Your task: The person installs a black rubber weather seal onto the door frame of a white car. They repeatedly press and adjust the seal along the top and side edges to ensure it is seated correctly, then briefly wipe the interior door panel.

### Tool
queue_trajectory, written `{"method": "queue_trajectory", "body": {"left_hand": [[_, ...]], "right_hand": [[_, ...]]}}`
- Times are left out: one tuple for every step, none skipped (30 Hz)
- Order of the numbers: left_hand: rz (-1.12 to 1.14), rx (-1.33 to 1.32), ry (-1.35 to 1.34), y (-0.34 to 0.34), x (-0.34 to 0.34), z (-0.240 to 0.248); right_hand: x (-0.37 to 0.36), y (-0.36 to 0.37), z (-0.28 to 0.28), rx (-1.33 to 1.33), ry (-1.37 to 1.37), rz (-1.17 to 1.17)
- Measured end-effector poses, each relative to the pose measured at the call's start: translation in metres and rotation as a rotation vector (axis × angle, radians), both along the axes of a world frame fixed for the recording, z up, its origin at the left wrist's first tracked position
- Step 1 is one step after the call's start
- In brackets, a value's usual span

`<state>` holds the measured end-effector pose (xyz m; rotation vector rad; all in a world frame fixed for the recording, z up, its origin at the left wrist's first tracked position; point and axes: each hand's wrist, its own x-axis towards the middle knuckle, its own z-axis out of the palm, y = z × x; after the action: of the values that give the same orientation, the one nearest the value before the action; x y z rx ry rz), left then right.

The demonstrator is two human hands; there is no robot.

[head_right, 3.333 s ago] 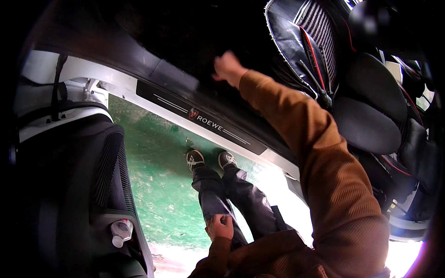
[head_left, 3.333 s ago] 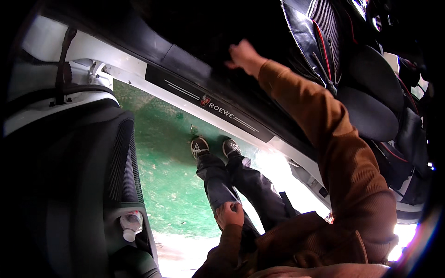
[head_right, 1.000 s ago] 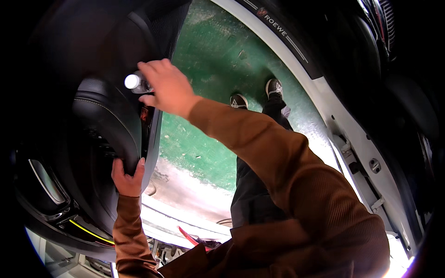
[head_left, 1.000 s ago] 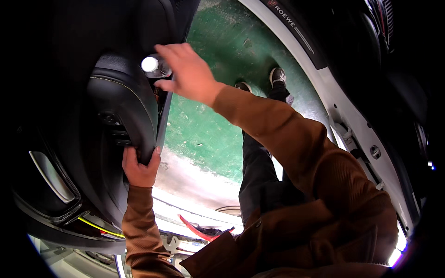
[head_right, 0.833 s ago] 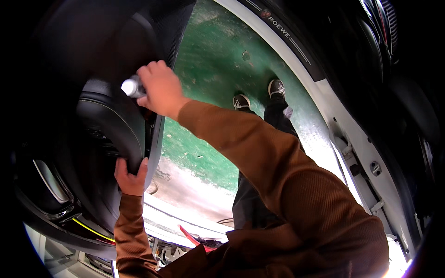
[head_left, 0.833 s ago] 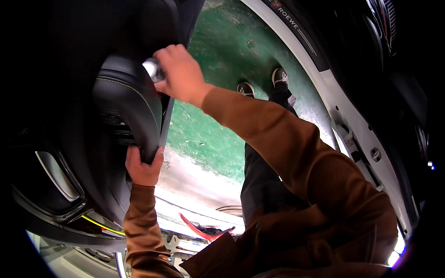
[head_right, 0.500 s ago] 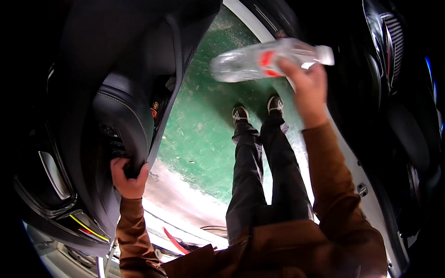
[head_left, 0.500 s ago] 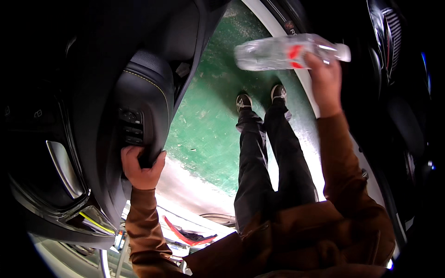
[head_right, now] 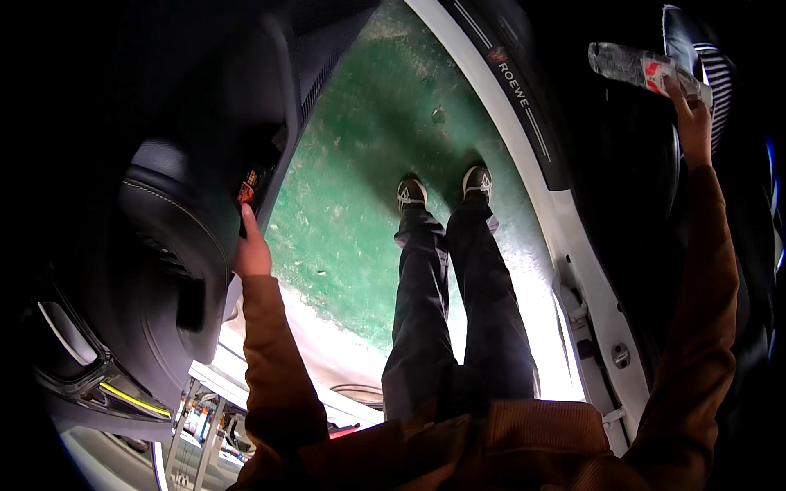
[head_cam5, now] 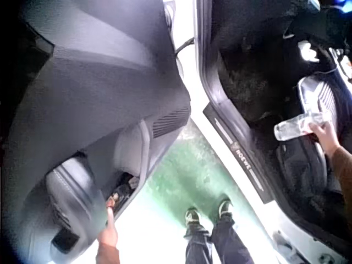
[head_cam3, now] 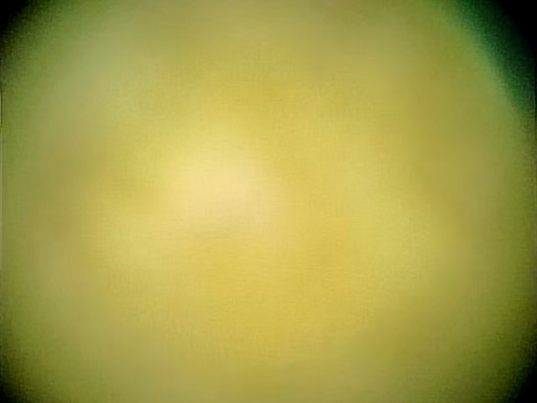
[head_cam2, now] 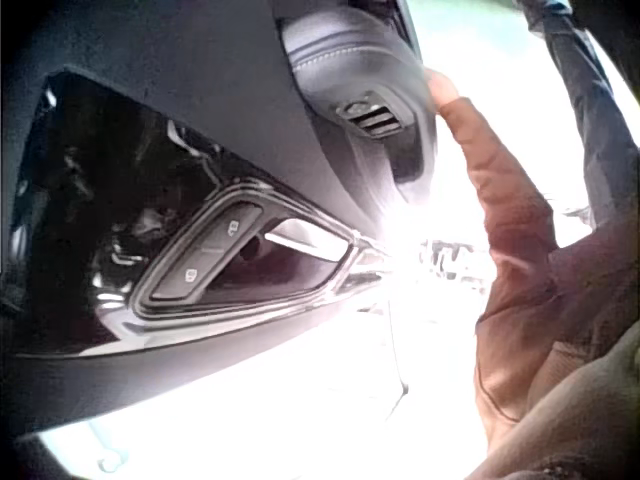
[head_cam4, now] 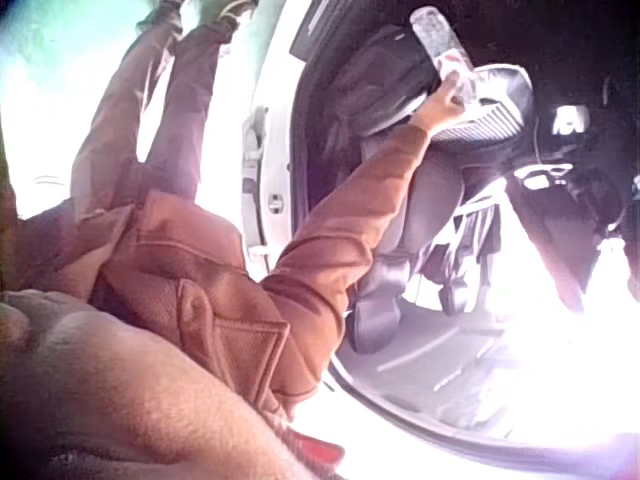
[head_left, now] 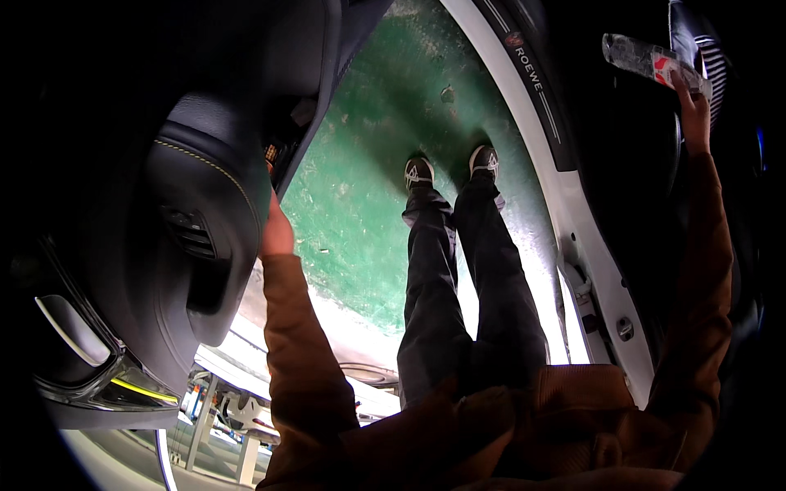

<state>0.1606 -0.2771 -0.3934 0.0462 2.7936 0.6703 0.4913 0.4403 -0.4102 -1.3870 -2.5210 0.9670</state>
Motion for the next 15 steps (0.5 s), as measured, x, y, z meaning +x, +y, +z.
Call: {"method": "queue_trajectory", "body": {"left_hand": [[0.003, -0.008, -0.003, 0.002, -0.005, -0.001], [-0.013, -0.032, -0.007, 0.000, -0.012, -0.004], [-0.025, -0.054, -0.014, -0.004, -0.018, -0.008], [-0.065, -0.082, -0.025, -0.014, -0.025, -0.021], [-0.098, -0.117, -0.035, -0.030, -0.028, -0.028], [-0.101, -0.142, -0.028, -0.048, -0.029, -0.034], [-0.110, -0.160, -0.019, -0.067, -0.034, -0.043], [-0.112, -0.178, -0.001, -0.086, -0.036, -0.050], [-0.116, -0.192, 0.017, -0.104, -0.038, -0.057], [-0.125, -0.205, 0.029, -0.119, -0.040, -0.063], [-0.157, -0.277, 0.066, -0.133, -0.033, -0.059], [-0.191, -0.344, 0.103, -0.146, -0.027, -0.056], [-0.254, -0.457, 0.168, -0.155, -0.019, -0.049], [-0.317, -0.572, 0.234, -0.163, -0.012, -0.044], [-0.197, -0.441, 0.208, -0.153, -0.003, -0.037]], "right_hand": [[-0.010, -0.011, -0.006, 0.050, 0.011, -0.006], [-0.019, -0.022, -0.010, 0.100, 0.022, -0.014], [-0.023, -0.024, -0.018, 0.139, 0.015, 0.007], [-0.021, -0.025, -0.021, 0.188, 0.003, 0.019], [-0.022, -0.026, -0.026, 0.230, -0.006, 0.037], [-0.021, -0.028, -0.030, 0.244, 0.013, 0.046], [-0.021, -0.031, -0.033, 0.266, 0.033, 0.050], [-0.025, -0.032, -0.038, 0.288, 0.064, 0.059], [-0.030, -0.036, -0.036, 0.366, -0.002, 0.063], [-0.028, -0.034, -0.036, 0.361, -0.029, 0.072], [-0.029, -0.035, -0.038, 0.333, -0.016, 0.060], [-0.029, -0.040, -0.034, 0.308, -0.012, 0.046], [-0.034, -0.044, -0.033, 0.350, -0.028, 0.054], [-0.039, -0.048, -0.031, 0.391, -0.045, 0.062], [-0.039, -0.050, -0.031, 0.433, -0.066, 0.069]]}}
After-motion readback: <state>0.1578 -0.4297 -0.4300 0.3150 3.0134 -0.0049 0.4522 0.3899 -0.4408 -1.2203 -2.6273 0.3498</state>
